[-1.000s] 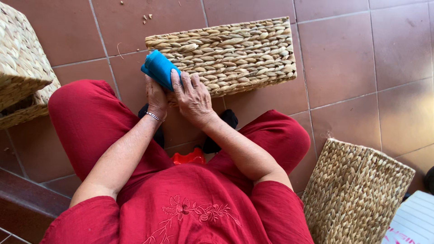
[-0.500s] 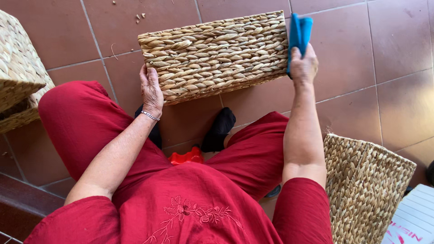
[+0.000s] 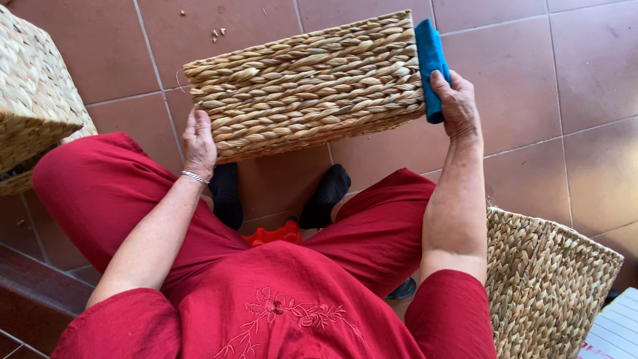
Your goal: The person sits on the floor and wipes a rectangular woven basket with a blue cloth. They clean the exterior surfaces and the interior of the basket, rotating it to access different sides.
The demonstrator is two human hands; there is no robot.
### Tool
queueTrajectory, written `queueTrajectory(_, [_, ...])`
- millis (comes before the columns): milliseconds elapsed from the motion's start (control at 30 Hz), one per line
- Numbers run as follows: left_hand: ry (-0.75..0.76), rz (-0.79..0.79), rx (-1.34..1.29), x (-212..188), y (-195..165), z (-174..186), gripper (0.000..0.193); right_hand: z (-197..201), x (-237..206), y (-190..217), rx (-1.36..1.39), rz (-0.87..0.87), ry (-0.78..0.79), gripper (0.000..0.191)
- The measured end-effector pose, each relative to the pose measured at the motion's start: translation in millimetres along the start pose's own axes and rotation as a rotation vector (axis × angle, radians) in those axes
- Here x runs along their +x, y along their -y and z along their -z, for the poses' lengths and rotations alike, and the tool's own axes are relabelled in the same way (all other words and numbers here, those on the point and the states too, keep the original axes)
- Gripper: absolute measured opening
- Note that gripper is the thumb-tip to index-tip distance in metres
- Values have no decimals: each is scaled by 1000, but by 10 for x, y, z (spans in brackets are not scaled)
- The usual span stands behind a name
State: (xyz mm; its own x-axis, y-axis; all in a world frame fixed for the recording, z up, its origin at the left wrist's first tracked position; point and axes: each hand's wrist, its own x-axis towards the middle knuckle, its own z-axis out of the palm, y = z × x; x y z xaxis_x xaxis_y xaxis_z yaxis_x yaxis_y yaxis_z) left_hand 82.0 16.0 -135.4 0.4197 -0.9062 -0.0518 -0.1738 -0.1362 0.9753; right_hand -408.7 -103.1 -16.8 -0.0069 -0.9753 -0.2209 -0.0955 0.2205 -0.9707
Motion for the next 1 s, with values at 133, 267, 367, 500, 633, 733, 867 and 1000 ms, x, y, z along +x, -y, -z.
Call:
queueTrajectory(133, [-141, 64, 435, 130, 46, 412, 44, -438, -403, 388, -92, 164, 47, 36])
queueTrajectory(267, [-280, -92, 445, 276, -153, 633, 46, -928, -803, 710, -270, 365, 98, 40])
queueTrajectory(367, [-206, -329, 229, 431, -621, 533, 46, -1298, -1078, 872, -397, 661, 140, 40])
queueTrajectory(500, [75, -471, 174, 782, -1568, 95, 57, -1736, -1380, 1014, -560, 789, 82, 53])
queueTrajectory(633, [501, -737, 111, 885, -2397, -216, 56, -1940, -1496, 1102, -517, 903, 141, 56])
queueTrajectory(733, [710, -123, 484, 920, -2712, -310, 55, -1974, -1491, 1065, -565, 965, 146, 62])
queueTrajectory(867, [656, -180, 305, 971, -2706, -172, 37, -1942, -1261, 864, -659, 949, 20, 59])
queueTrajectory(1000, [549, -218, 23, 956, -2491, 231, 35, -1704, -666, 696, -916, 790, -223, 55])
